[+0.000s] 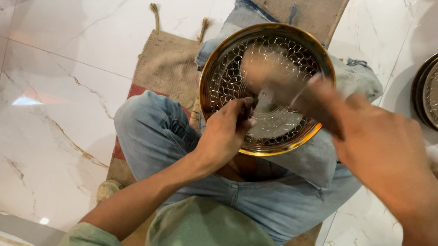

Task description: The person sits on the floor and repeatedly hammers a small metal punch against a brass plate to create a textured pattern. They reposition the punch frequently and strike it with a hammer, then briefly wipe the plate with a cloth.

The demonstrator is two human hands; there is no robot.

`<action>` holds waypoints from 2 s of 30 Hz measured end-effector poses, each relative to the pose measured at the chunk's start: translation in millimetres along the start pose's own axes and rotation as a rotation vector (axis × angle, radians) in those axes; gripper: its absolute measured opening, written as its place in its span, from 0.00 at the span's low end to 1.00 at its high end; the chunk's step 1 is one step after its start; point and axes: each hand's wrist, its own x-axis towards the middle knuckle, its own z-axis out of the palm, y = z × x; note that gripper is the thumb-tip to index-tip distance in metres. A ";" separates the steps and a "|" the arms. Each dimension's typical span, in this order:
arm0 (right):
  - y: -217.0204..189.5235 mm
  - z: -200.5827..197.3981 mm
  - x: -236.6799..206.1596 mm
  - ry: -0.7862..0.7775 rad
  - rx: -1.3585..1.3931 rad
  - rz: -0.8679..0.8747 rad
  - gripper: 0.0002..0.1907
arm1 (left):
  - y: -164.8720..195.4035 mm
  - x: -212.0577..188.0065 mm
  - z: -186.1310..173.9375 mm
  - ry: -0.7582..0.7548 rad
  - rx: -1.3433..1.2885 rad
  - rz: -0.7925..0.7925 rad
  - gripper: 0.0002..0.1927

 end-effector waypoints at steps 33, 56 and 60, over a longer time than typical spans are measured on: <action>18.4 7.4 -6.5 -0.268 -0.200 0.056 0.44 | -6.7 7.1 8.6 -0.083 -0.002 0.065 0.15; -6.1 65.1 -45.7 0.333 0.403 0.243 0.43 | 5.2 -8.8 -39.2 0.285 -0.404 -0.202 0.12; -37.3 128.3 -49.3 0.517 0.736 0.421 0.46 | -4.4 -22.7 -76.6 0.485 -0.538 -0.360 0.13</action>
